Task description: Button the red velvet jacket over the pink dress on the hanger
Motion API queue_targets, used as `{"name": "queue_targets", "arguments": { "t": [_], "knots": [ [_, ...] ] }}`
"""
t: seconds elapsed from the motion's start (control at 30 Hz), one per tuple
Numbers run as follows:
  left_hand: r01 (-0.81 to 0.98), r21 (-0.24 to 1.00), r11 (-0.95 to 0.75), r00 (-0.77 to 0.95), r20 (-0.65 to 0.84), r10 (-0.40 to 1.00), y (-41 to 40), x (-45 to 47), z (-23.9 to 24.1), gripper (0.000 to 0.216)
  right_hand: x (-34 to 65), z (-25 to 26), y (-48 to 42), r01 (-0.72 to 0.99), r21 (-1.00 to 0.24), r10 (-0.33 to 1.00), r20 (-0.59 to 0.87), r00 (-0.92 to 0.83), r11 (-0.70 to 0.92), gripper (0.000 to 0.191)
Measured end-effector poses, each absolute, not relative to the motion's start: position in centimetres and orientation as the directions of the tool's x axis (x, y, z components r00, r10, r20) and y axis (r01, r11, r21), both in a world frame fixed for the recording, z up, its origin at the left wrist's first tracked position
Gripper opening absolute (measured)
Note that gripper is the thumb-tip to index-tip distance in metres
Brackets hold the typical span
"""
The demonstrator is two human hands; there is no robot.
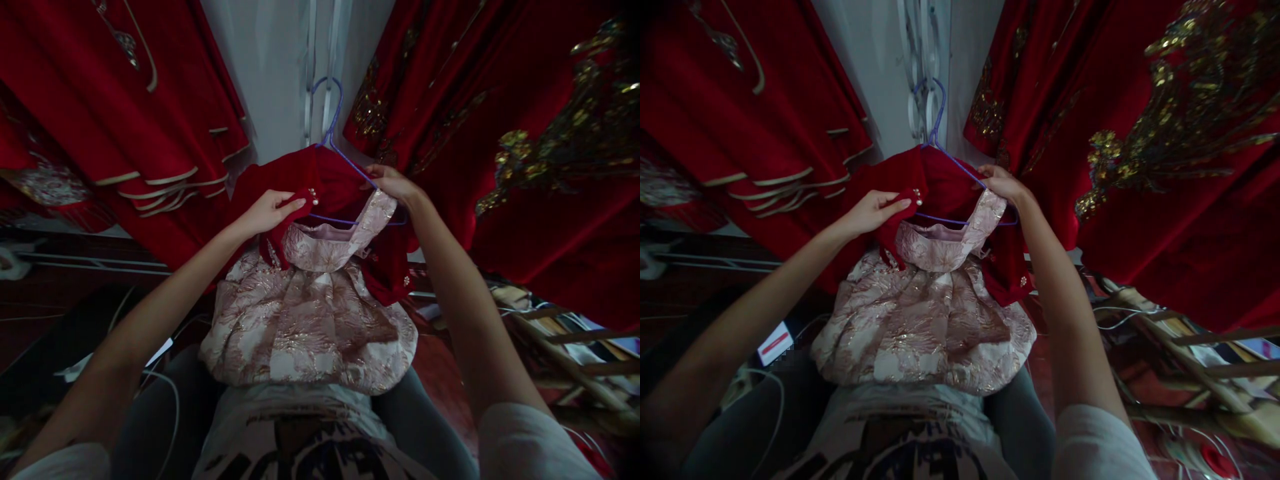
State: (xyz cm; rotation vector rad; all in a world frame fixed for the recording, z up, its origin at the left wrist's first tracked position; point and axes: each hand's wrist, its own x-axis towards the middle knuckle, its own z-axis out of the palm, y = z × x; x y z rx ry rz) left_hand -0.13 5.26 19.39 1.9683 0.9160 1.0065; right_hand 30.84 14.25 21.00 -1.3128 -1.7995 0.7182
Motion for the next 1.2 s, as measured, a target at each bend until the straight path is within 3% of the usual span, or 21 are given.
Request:
{"name": "queue_targets", "arguments": {
  "t": [0.1,0.2,0.43,0.63,0.7,0.83,0.87,1.0,1.1,1.2],
  "knots": [
    [0.286,0.814,-0.506,0.439,0.358,0.824,5.0,-0.5,19.6,0.046,31.2,21.5,13.6,0.610,-0.647,0.839,0.541,-0.056,0.458,0.033],
    [0.328,0.796,-0.509,0.435,0.351,0.829,4.6,-1.1,19.8,0.047,32.8,22.2,12.3,0.760,-0.480,0.743,0.669,-0.005,0.438,0.036],
    [0.401,0.769,-0.499,0.393,0.348,0.851,4.2,-3.3,20.1,0.044,38.3,24.2,8.9,0.890,-0.375,0.739,0.671,0.066,0.261,0.034],
    [0.373,0.789,-0.488,0.375,0.352,0.857,3.9,-3.4,19.8,0.043,39.1,26.2,4.9,0.940,-0.340,0.891,0.421,0.167,-0.016,0.034],
    [0.358,0.798,-0.485,0.372,0.355,0.858,4.0,-3.1,19.2,0.044,38.2,26.3,3.1,0.917,-0.399,0.935,0.319,0.154,-0.015,0.032],
    [0.319,0.824,-0.468,0.345,0.359,0.867,3.9,-2.3,17.6,0.041,35.1,25.0,0.4,0.660,-0.750,0.997,0.004,-0.072,0.050,0.019],
    [0.309,0.831,-0.463,0.346,0.356,0.868,3.8,-2.0,17.1,0.039,34.2,24.3,0.2,0.598,-0.800,0.994,-0.019,-0.111,0.051,0.021],
    [0.287,0.839,-0.462,0.343,0.361,0.867,3.3,-0.9,15.2,0.033,30.6,20.8,1.3,0.450,-0.884,0.990,0.090,-0.112,0.132,0.029],
    [0.285,0.844,-0.454,0.323,0.361,0.875,2.9,0.3,13.6,0.034,27.3,18.1,2.8,0.394,-0.855,0.939,0.334,-0.081,0.339,0.034],
    [0.291,0.841,-0.455,0.293,0.375,0.880,2.5,1.5,12.3,0.038,23.6,16.1,3.9,0.357,-0.829,0.901,0.414,-0.128,0.431,0.033]
  ]
}}
